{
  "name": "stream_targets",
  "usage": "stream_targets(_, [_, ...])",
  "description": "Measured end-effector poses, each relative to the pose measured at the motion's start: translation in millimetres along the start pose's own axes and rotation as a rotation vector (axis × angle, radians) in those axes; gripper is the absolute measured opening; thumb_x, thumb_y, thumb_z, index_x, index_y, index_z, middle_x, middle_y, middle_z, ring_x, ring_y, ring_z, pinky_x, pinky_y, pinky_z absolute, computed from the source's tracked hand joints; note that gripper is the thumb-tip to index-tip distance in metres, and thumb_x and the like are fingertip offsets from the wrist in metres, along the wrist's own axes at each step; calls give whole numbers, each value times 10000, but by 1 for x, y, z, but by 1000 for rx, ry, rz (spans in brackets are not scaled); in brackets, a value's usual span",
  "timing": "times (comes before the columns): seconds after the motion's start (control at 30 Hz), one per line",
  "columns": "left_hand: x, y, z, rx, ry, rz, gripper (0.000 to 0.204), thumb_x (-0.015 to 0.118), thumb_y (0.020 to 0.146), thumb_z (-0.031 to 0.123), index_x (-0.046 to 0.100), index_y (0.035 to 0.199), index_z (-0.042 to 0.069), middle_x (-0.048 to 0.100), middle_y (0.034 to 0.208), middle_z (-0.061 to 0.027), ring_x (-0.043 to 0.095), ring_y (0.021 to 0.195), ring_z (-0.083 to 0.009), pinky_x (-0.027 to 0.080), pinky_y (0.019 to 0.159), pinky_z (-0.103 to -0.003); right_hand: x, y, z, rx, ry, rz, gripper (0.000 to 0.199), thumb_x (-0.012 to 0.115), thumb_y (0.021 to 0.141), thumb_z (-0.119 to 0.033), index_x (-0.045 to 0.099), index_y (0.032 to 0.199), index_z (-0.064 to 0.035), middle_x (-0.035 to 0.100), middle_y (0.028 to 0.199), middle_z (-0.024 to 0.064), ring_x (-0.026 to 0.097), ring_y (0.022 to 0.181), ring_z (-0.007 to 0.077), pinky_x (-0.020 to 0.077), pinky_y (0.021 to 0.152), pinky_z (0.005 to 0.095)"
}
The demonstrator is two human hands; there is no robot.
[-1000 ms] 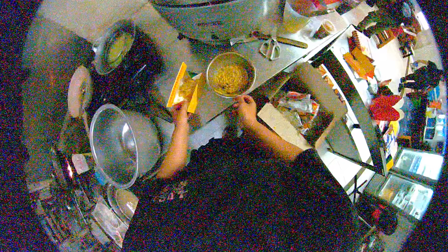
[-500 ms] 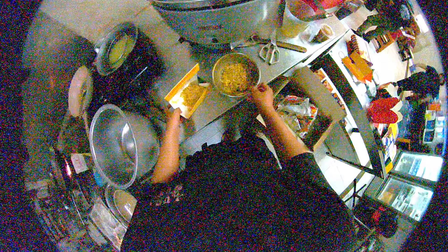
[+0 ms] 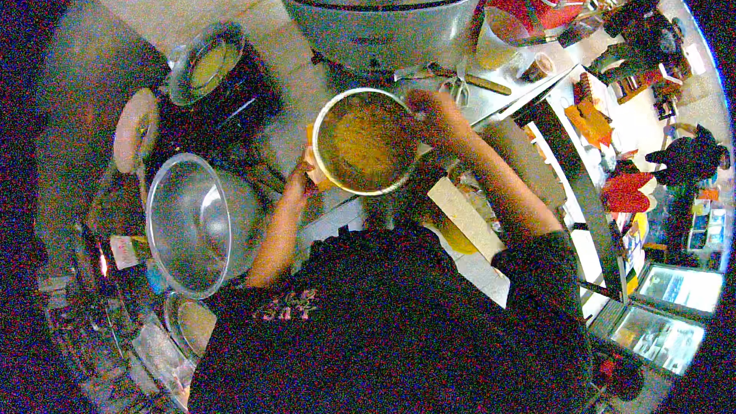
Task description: The person uses tongs to transfer cooked noodles from a metal bowl into several small takeaway boxes. The person repeatedly scoops noodles, places them into boxes, and sets the filled boxes aside on the counter.
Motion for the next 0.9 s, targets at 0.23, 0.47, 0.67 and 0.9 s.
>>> stream_targets(0.23, [34, -62, 27, -192, -772, -589, 678, 535, 786, 0, 337, 1434, 28, 407, 1467, -205, 379, 1352, -459, 318, 1049, -748, 14, 34, -99, -210, -334, 43, 275, 602, 861, -82, 590, 1136, -71, 660, 1191, 128, 699, 796, 348, 586, 669, 411])
stream_targets(0.47, [75, -101, 82, 10, -830, -587, 651, 578, 844, 41, 309, 1437, 49, 408, 1463, -202, 393, 1349, -431, 340, 1075, -696, -24, 56, -155, -497, -699, 22, 338, 604, 834, -98, 524, 1163, -106, 515, 1427, 97, 722, 858, 302, 615, 653, 367])
stream_targets(0.67, [93, -127, 116, -31, -857, -678, 642, 586, 857, 71, 308, 1436, 51, 410, 1462, -198, 416, 1330, -436, 366, 1076, -667, -55, 66, -211, -644, -873, 183, 330, 601, 835, -74, 540, 1157, -110, 535, 1403, 118, 721, 919, 244, 616, 644, 334])
stream_targets(0.9, [105, -157, 152, 99, -822, -863, 625, 578, 873, 103, 311, 1436, 52, 426, 1453, -196, 434, 1321, -428, 393, 1071, -634, -74, 58, -236, -630, -934, 409, 255, 603, 845, -88, 595, 1091, -156, 603, 1347, 8, 733, 793, 208, 608, 622, 302])
Point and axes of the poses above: each hand's wrist, its own y-axis towards the middle knuckle, its own x-axis out of the palm, z = x × y, the point moved 2 cm from there along y, towards the middle knuckle
